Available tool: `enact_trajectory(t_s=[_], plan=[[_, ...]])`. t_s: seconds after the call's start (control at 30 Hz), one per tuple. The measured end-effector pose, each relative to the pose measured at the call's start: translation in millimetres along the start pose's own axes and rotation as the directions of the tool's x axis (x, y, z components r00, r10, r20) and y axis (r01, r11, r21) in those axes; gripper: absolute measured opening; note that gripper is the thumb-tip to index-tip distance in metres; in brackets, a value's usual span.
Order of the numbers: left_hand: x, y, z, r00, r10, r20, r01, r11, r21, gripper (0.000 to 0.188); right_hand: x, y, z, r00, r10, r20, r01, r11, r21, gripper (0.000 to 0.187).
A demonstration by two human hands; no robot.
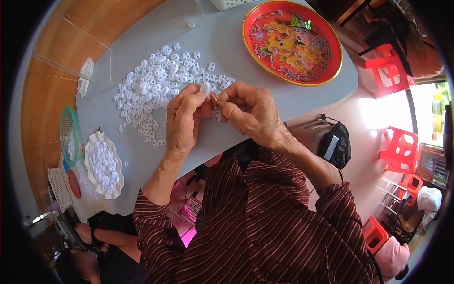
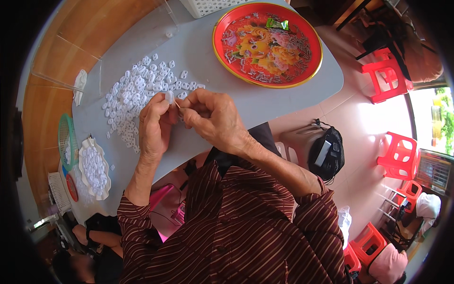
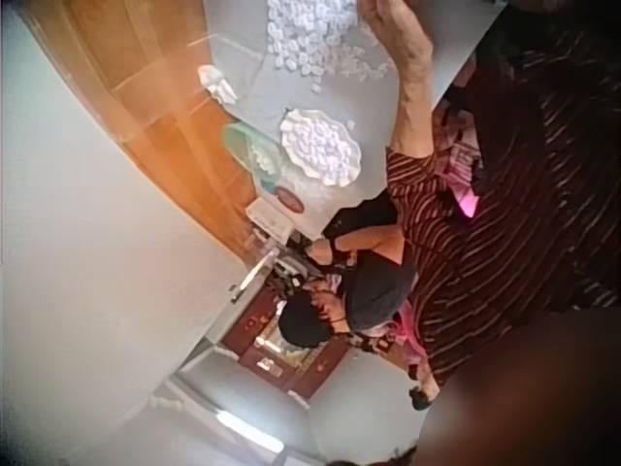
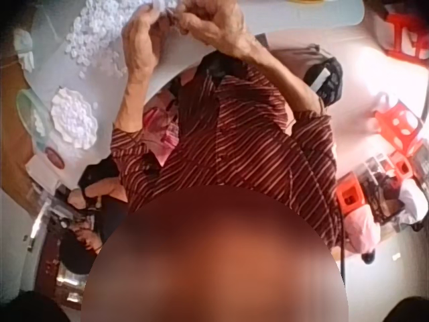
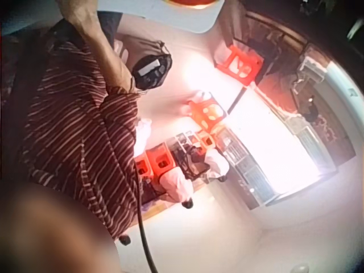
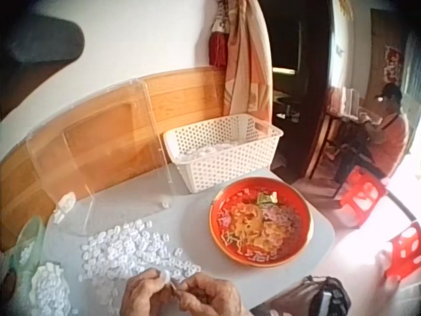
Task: Stringing small white plastic components onto a thin string or wire at a table.
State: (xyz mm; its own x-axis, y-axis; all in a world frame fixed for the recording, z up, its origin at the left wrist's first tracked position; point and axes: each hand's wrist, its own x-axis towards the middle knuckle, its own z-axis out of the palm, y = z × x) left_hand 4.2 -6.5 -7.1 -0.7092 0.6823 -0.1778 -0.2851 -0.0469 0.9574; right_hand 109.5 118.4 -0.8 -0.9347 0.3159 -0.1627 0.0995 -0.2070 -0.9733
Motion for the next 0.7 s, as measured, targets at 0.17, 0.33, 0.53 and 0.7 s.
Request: enact_trajectory(t_s=[0.17, 0.33, 0.53, 0.7], plan=[[-0.7, -2.7, -0.1, 0.999, 0.043, 0.026, -0.045, 0.995, 0.088, 0.022, 2.7, 2.8, 3.0, 1.000, 0.014, -0.002, -0.014, 1.000, 0.021, 0.012], [-0.5, -8.0, -0.6, 0.998, 0.068, -0.001, -0.068, 0.996, 0.057, 0.020, 1.2, 8.7, 7.2, 0.996, -0.061, -0.059, 0.066, 0.993, 0.103, 0.012], [-2.7, -1.1, 5.1, 0.999, -0.014, -0.037, 0.015, 1.000, 0.018, 0.021, 0.0, 14.8, 9.4, 0.998, -0.053, -0.036, 0.057, 0.991, 0.119, 0.011], [-1.0, -4.6, -0.3, 1.000, 0.005, 0.002, -0.005, 0.999, 0.039, 0.021, -1.8, 12.5, 12.0, 1.000, 0.013, -0.015, -0.009, 0.974, 0.228, 0.011]])
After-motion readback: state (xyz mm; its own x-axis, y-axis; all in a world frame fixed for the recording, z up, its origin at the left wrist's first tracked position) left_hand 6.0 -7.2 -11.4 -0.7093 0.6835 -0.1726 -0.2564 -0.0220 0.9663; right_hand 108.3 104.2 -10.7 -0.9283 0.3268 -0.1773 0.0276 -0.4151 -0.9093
